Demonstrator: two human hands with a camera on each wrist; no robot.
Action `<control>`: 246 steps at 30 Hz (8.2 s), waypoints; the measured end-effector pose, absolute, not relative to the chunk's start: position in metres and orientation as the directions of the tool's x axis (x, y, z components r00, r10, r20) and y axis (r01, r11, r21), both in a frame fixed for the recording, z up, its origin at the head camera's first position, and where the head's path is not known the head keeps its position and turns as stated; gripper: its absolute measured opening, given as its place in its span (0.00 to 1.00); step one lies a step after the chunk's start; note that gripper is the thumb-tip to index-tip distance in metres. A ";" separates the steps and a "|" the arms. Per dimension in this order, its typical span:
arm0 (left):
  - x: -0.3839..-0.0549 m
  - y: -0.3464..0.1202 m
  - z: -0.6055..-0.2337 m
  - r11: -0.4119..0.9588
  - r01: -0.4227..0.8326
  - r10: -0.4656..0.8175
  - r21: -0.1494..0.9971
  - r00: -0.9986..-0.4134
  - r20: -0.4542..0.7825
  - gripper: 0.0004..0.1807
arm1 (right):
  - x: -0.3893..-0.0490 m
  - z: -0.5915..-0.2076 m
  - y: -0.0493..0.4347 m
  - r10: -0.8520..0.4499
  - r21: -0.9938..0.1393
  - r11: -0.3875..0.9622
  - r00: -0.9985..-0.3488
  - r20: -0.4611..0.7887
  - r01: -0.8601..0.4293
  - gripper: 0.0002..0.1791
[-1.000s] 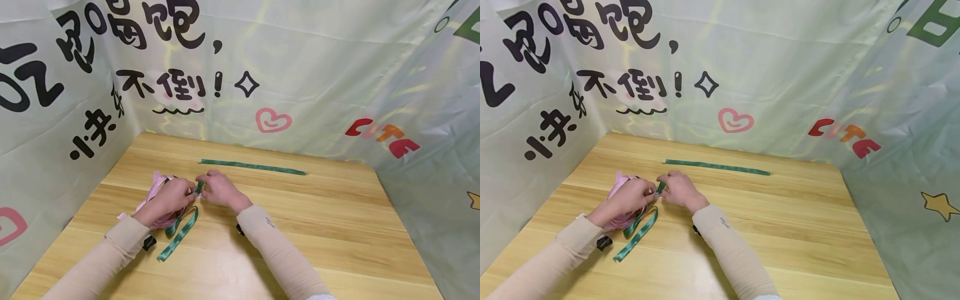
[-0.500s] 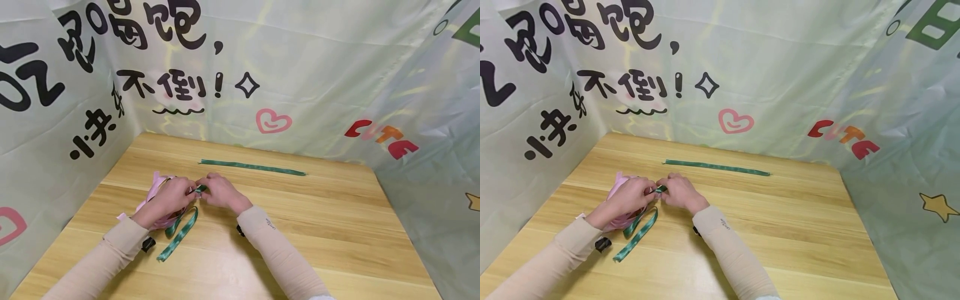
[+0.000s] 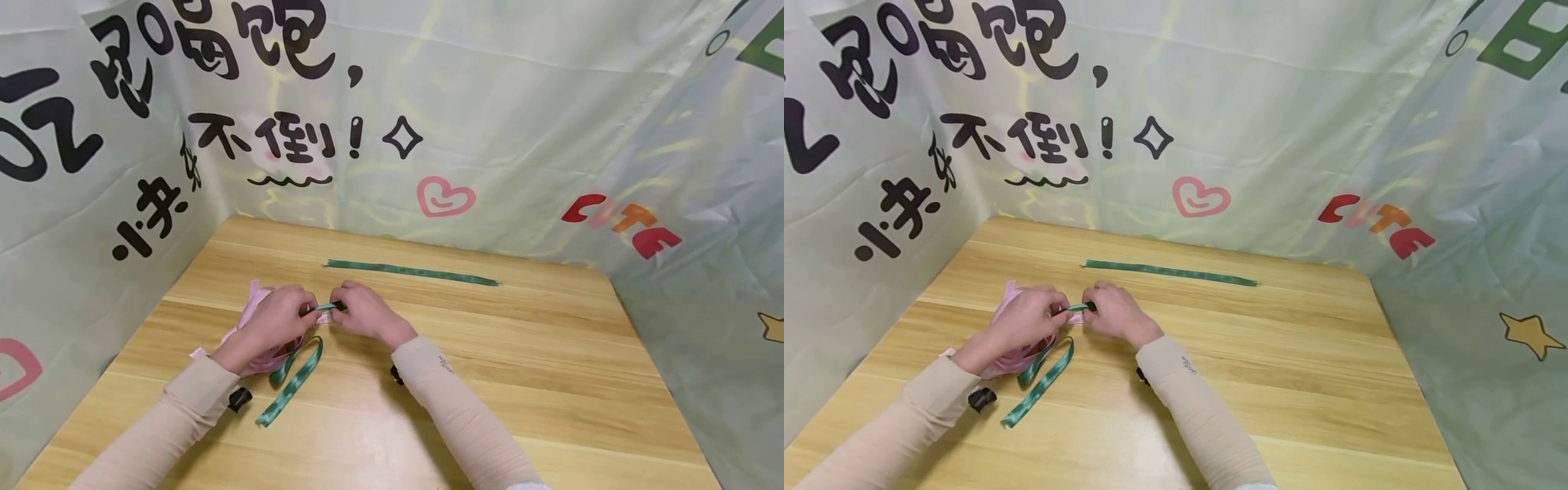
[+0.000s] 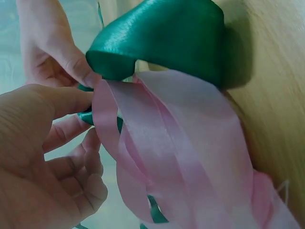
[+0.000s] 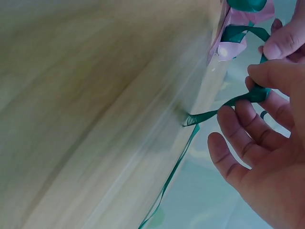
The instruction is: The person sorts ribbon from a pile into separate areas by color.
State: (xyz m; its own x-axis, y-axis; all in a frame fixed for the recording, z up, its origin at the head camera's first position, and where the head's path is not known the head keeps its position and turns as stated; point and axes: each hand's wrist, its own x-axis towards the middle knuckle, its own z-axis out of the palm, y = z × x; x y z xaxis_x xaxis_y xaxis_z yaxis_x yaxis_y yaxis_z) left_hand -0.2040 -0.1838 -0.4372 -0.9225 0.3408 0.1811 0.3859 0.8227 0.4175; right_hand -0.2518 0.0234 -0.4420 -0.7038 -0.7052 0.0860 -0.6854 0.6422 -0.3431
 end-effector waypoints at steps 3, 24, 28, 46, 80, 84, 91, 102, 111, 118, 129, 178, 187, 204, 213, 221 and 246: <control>-0.204 -0.188 -0.439 0.829 0.369 0.323 0.420 -0.929 0.179 0.06 | -0.254 -0.441 0.027 -0.697 -0.354 0.644 -0.711 0.097 -0.679 0.08; -0.203 -0.215 -0.433 0.827 0.319 0.258 0.464 -0.947 0.190 0.05 | -0.269 -0.442 0.067 -0.590 -0.557 0.615 -0.794 0.145 -0.558 0.06; -0.203 -0.219 -0.432 0.832 0.285 0.230 0.476 -0.958 0.173 0.06 | -0.273 -0.443 0.081 -0.562 -0.568 0.623 -0.813 0.154 -0.538 0.07; -0.206 -0.225 -0.429 0.824 0.238 0.184 0.515 -0.971 0.155 0.07 | -0.275 -0.442 0.162 -0.389 -0.640 0.670 -0.912 0.130 -0.377 0.09; -0.244 -0.204 -0.429 0.778 0.262 0.209 0.571 -0.965 0.159 0.12 | -0.268 -0.435 0.271 -0.175 -0.614 0.767 -0.981 0.078 -0.186 0.17; -0.255 -0.196 -0.433 0.774 0.244 0.213 0.585 -0.969 0.122 0.13 | -0.270 -0.439 0.278 -0.162 -0.617 0.771 -0.985 0.053 -0.159 0.17; -0.269 -0.188 -0.439 0.801 0.202 0.192 0.563 -0.978 0.078 0.13 | -0.277 -0.447 0.283 -0.126 -0.611 0.781 -0.991 0.043 -0.126 0.15; -0.299 -0.182 -0.451 0.856 0.085 0.088 0.510 -0.996 0.017 0.23 | -0.295 -0.453 0.282 -0.045 -0.637 0.770 -0.999 0.013 -0.043 0.13; -0.310 -0.181 -0.455 0.855 0.055 0.079 0.516 -0.997 -0.026 0.18 | -0.305 -0.454 0.279 0.008 -0.606 0.794 -0.998 -0.058 0.042 0.13; -0.317 -0.179 -0.458 0.857 0.032 0.063 0.515 -0.997 -0.044 0.24 | -0.309 -0.455 0.277 0.034 -0.571 0.818 -0.997 -0.075 0.071 0.15; -0.324 -0.174 -0.460 0.871 -0.001 0.039 0.492 -0.997 -0.071 0.26 | -0.310 -0.454 0.273 0.108 -0.512 0.846 -0.988 -0.110 0.149 0.11; -0.218 -0.190 -0.422 0.837 0.346 0.281 0.423 -0.937 0.210 0.07 | -0.246 -0.425 0.132 -0.373 -0.538 0.732 -0.906 0.199 -0.419 0.10; -0.190 -0.194 -0.424 0.826 0.450 0.390 0.339 -0.891 0.232 0.06 | -0.228 -0.427 0.084 -0.548 -0.553 0.659 -0.829 0.112 -0.510 0.13; -0.159 -0.193 -0.441 0.843 0.454 0.427 0.288 -0.891 0.155 0.07 | -0.201 -0.440 0.030 -0.727 -0.496 0.569 -0.683 0.069 -0.656 0.14; -0.155 -0.190 -0.444 0.818 0.506 0.454 0.274 -0.860 0.233 0.11 | -0.197 -0.447 0.017 -0.790 -0.437 0.542 -0.612 0.026 -0.718 0.14; -0.152 -0.189 -0.442 0.807 0.511 0.440 0.297 -0.855 0.273 0.09 | -0.197 -0.447 0.016 -0.781 -0.445 0.529 -0.620 0.078 -0.723 0.09; -0.157 -0.188 -0.433 0.739 0.565 0.409 0.367 -0.809 0.422 0.10 | -0.207 -0.435 0.040 -0.655 -0.571 0.550 -0.739 0.157 -0.609 0.10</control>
